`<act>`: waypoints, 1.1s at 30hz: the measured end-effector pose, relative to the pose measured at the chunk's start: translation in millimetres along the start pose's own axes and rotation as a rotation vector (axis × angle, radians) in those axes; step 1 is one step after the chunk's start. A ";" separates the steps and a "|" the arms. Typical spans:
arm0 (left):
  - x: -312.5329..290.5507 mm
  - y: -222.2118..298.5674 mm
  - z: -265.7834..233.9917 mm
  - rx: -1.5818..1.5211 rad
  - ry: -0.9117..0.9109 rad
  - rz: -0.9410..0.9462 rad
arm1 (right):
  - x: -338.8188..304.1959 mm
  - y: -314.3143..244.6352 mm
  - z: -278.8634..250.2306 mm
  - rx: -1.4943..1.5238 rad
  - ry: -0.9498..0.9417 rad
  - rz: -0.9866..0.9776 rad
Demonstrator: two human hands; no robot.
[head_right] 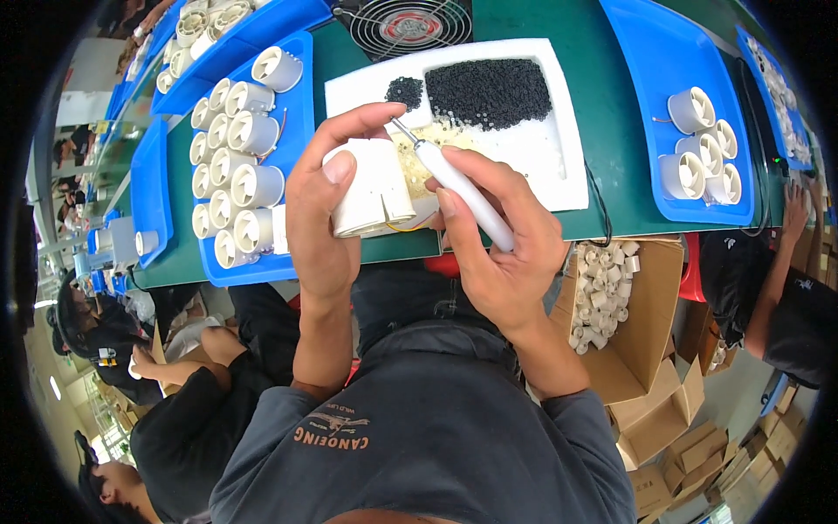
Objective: Applying white paste or adhesive to small electronic fan components using a syringe dispenser on an assembly line.
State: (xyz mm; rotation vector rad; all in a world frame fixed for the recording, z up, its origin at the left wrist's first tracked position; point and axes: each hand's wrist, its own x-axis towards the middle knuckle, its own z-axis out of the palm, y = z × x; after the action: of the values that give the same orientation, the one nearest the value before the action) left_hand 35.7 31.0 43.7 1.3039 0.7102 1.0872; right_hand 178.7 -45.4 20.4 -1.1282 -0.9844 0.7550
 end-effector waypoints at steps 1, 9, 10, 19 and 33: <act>-0.4 2.2 0.3 -0.001 -0.002 0.000 | 0.5 1.5 -0.4 -0.001 0.001 -0.001; -1.0 1.2 7.4 -0.215 0.228 -0.166 | 3.2 9.9 -5.5 -0.001 -0.043 -0.074; -1.6 -2.4 2.8 -0.214 0.228 -0.164 | 3.3 8.6 -5.6 0.000 -0.044 -0.076; 12.1 -12.0 0.7 -0.100 0.426 0.087 | -6.3 -11.5 4.0 -0.050 -0.135 -0.089; 13.7 -18.6 2.8 0.013 0.516 0.140 | 0.9 -5.4 18.7 -0.196 -0.172 -0.070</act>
State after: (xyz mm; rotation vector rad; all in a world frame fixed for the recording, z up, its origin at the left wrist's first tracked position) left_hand 47.4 43.9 28.2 1.1000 1.0159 1.5619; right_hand 162.0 -39.0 28.0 -1.2045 -1.2579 0.7196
